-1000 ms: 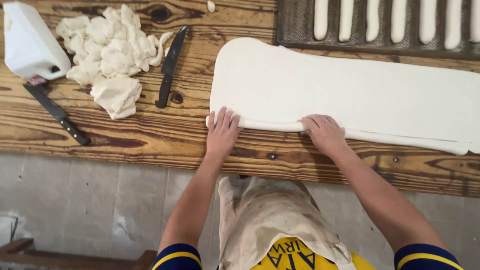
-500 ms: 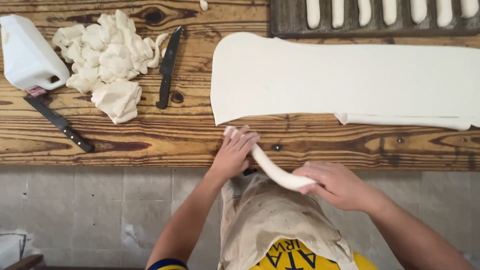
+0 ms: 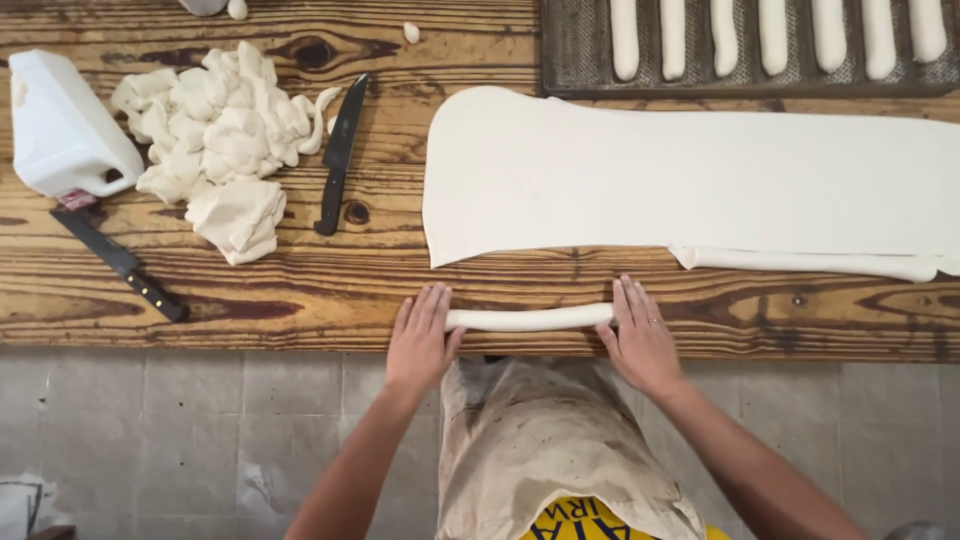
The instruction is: Cutting strips from a large sheet of dough and rolling them into ropes before placing them on a baking tray.
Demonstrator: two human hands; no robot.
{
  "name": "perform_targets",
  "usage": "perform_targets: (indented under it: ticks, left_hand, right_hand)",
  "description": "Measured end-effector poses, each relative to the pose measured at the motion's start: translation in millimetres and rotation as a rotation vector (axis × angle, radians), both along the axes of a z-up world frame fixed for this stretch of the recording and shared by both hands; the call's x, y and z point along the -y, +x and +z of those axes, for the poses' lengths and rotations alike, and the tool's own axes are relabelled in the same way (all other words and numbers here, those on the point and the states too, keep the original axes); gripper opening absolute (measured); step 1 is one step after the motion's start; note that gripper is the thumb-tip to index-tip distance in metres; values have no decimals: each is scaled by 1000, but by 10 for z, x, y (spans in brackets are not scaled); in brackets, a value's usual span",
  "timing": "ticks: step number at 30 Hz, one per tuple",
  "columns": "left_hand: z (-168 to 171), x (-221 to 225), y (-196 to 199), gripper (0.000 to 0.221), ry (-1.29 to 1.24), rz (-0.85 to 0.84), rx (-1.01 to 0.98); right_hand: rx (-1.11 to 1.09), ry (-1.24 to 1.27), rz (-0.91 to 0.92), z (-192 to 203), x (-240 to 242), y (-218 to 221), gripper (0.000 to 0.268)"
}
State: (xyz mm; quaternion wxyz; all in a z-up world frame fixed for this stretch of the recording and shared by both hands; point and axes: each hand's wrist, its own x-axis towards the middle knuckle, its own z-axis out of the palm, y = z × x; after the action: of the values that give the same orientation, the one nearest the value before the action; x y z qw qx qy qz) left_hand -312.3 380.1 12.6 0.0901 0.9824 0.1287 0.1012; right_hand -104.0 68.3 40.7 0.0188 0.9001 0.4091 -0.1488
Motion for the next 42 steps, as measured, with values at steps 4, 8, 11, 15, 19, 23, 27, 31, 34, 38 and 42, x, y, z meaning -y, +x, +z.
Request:
perform_targets:
  ticks: [4,8,11,15,19,23,27,31,34,38,42]
  left_hand:
    - [152,103,362,70,18,131,59]
    - [158,-93,1054,65,93,259,81]
    - [250,-103,1174,68,-96,169,-129]
    - [215,251,550,75,-65,-15,-146]
    - [154,699,-39,79,30,-53,-178]
    - [121,576,321,86,-14,107,-191]
    - [485,372,1238,85,-27,254,-188]
    - [541,484,2227,71,-208,53,-68]
    - [345,548,2336,70,-114,-24,-174]
    - [262,701,1758,95,-82,-241,-422]
    - [372,940,832,98,-97,-212,-321]
  right_hand:
    - [133,212,-111,-149,-243,226,80]
    - [12,229,-297,268,-805,644,80]
    - [-4,89,-326,448,-978,660,78]
    - [-27,115,-88,77,-305,148,77]
    - [33,65,-33,-181,179,-283,82]
    - [0,95,-175,-20,-177,136,85]
    - [69,121,-309,399,-821,661,80]
    - [-31,142,-305,754,-1593,867,69]
    - [-69,127,-314,435,-1681,887,65]
    - [-235,-50,-188,400,-1223,591,80]
    - [-85,13,-63,109,-240,1,88]
